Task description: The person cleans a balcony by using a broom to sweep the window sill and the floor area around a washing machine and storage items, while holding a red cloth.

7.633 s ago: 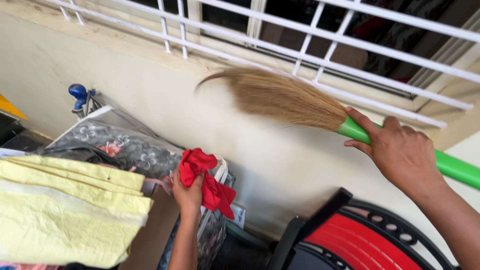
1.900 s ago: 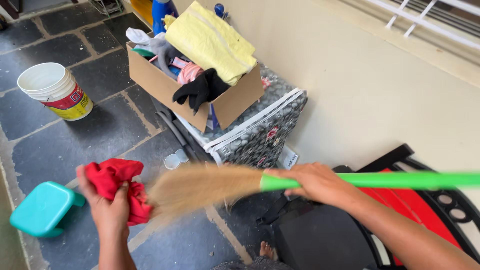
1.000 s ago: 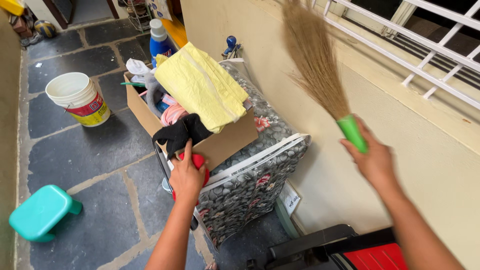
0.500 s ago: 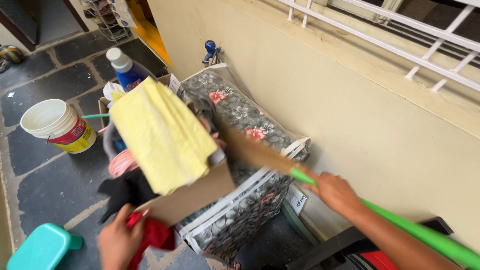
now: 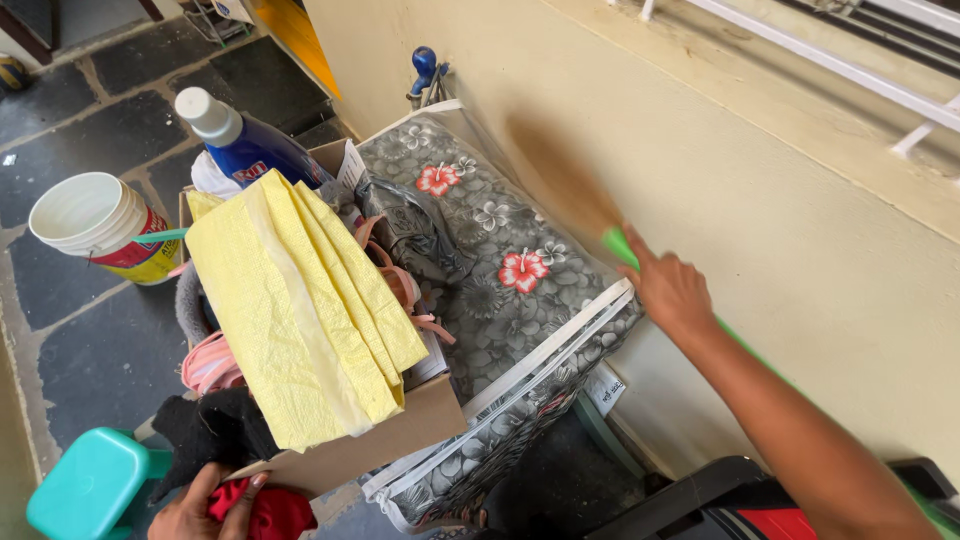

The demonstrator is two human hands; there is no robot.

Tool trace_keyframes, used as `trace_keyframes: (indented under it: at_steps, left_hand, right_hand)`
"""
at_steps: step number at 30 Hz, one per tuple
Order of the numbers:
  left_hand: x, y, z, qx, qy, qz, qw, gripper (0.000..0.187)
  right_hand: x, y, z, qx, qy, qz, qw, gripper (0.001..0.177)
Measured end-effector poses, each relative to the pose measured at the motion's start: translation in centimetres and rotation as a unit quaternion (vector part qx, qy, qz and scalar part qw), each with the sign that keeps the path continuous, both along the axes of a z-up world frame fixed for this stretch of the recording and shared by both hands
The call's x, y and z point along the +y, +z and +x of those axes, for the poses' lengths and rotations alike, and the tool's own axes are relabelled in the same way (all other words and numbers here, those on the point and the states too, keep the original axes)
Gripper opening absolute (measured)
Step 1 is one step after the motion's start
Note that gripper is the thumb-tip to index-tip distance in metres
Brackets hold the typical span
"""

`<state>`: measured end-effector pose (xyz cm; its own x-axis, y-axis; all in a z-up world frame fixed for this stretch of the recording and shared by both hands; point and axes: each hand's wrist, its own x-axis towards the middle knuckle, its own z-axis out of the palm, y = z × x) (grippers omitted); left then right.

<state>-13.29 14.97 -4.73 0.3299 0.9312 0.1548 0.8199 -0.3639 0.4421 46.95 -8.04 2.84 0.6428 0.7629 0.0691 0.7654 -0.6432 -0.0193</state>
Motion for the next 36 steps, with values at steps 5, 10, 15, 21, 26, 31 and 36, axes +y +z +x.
trace_keyframes:
  at_steps: [5,10,15,21,26,31,36]
  left_hand:
    - [-0.3,0.4,0.6,0.034,0.008,0.013,0.999,0.038]
    - [-1.0,1.3,1.5,-0.007,-0.017,0.034,0.999,0.035]
    - [-3.0,2.9,3.9,-0.027,-0.015,0.097,0.995,0.034]
    - [-5.5,4.7,7.5,0.016,0.018,0.028,0.999,0.038]
    - [-5.6,5.6,8.3,-0.007,0.015,0.046,0.999,0.038]
    - [-6.3,5.4,8.3,-0.026,0.014,0.074,0.997,0.039]
    - [-5.7,5.2,8.2,0.004,0.032,0.053,0.998,0.040]
  right_hand:
    - [5.7,0.3,-0.3,-0.064,0.206,-0.048,0.975,0.067]
    - [13.4,-0.3,-0.7,-0.017,0.105,0.010,0.994,0.067]
    - [16.7,-3.8,-1.4,-0.015,0.149,-0.006,0.989,0.061]
    - [14.8,-4.5,1.2,0.057,0.039,0.051,0.996,0.056]
    - [11.6,-3.3,4.8,0.008,-0.092,0.040,0.995,0.049]
    - [8.8,-2.9,4.0,0.035,-0.034,0.049,0.998,0.044]
    - [3.9,-2.3,7.1,-0.101,-0.112,-0.194,0.969,0.032]
